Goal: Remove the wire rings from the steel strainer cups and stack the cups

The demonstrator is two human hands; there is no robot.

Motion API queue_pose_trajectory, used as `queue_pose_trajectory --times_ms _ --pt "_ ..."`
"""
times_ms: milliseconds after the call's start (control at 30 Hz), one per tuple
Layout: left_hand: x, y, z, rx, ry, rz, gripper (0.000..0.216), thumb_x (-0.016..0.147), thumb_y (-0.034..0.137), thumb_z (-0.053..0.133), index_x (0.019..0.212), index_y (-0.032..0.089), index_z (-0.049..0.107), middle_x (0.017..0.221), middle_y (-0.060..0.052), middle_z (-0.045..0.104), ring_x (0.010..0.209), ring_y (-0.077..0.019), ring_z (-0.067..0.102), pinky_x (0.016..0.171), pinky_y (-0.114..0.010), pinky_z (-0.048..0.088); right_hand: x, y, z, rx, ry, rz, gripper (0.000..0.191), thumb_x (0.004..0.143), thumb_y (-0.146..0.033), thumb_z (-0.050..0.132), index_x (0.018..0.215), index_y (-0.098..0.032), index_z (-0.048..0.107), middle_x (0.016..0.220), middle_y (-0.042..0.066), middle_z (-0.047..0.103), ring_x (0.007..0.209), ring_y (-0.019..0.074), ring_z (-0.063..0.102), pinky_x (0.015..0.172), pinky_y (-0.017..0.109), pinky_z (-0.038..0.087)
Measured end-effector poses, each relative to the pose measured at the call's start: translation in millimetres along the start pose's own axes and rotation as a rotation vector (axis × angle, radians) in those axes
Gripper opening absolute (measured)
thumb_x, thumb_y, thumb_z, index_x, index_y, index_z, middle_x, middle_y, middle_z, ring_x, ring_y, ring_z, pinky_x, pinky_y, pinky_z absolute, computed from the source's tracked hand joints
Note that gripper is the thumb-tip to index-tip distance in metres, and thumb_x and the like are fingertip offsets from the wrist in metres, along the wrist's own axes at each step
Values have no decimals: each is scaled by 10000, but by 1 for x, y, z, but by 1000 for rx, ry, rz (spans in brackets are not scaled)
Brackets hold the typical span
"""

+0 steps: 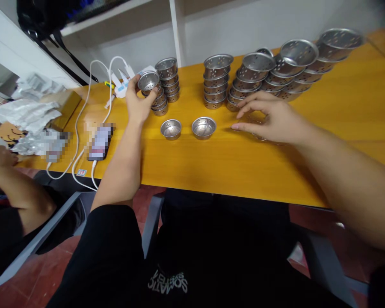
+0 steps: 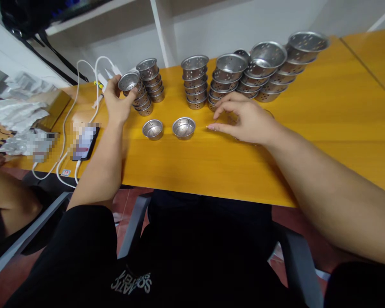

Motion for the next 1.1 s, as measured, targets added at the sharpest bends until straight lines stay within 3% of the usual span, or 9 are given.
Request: queue_pose_trajectory --times_ms 133,267,333,433,567,667,767,900,1100 --pt "-9 4 -2 19 42 80 1448 671 1355 784 1658 305 648 1711 -157 721 1647 -387 669 1514 -615 528 -1 1 -2 -39 -56 19 679 1133 -980 783 1185 -308 862 1462 193 828 1379 436 836 1250 664 674" --pt "-24 46 -12 73 195 248 1322 906 1353 488 1703 301 543 1794 -81 615 1565 -246 590 1433 -577 567 -4 10 -4 -92 -147 56 682 1147 -974 737 1196 -304 856 1454 196 799 1304 427 822 1194 669 680" --pt "-34 77 -20 77 218 327 1095 1025 1285 396 1483 321 646 1558 -38 713 1340 -199 649 1229 -518 656 -5 17 -4 -107 -182 73 653 1146 -956 747 1196 -314 853 1437 185 791 1257 412 816 1181 676 688" --pt "-51 118 -31 99 -166 297 932 1084 1223 510 1264 336 731 1273 -58 804 1206 -273 800 1118 -542 716 -5 25 -2 -127 -211 82 671 1134 -982 735 1190 -322 845 1401 175 787 1250 415 802 1167 692 696" --pt "-76 134 -33 141 -780 264 1228 719 1103 1067 1559 255 780 1542 -181 874 1434 -445 869 1255 -619 744 -8 33 0 -140 -211 62 650 1148 -998 685 1168 -365 828 1360 158 798 1276 429 784 1175 745 698" --pt "-81 123 -28 227 -946 201 1253 640 864 1205 1607 219 738 1625 -222 849 1476 -471 869 1329 -627 727 -11 39 0 -145 -216 68 606 1154 -980 690 1166 -390 830 1348 153 804 1250 423 783 1181 763 699" --pt "-79 115 -21 164 -899 155 1117 788 729 1153 1654 252 632 1582 -189 839 1399 -425 892 1285 -618 748 -12 42 0 -153 -243 82 624 1151 -990 681 1191 -387 836 1358 165 804 1241 424 778 1175 759 701" --pt "-78 127 -9 -14 -689 245 1196 875 782 1146 1749 328 467 1724 -200 716 1600 -443 811 1348 -659 716 -8 26 -4 -144 -188 73 626 1166 -960 708 1221 -355 858 1383 175 818 1274 430 802 1212 739 706" --pt "-98 161 16 -71 -534 338 1061 930 936 1072 1684 360 598 1704 -141 744 1643 -442 786 1385 -696 698 -1 -31 -4 -98 1 -12 520 1243 -762 727 1622 -423 840 1567 143 824 1439 447 819 1358 749 668"
Point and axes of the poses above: each hand's wrist, its own x-axis towards the middle knuckle, its own z-axis out of the palm, y = z × x, the point moved 1 cm from there along x, towards the middle knuckle
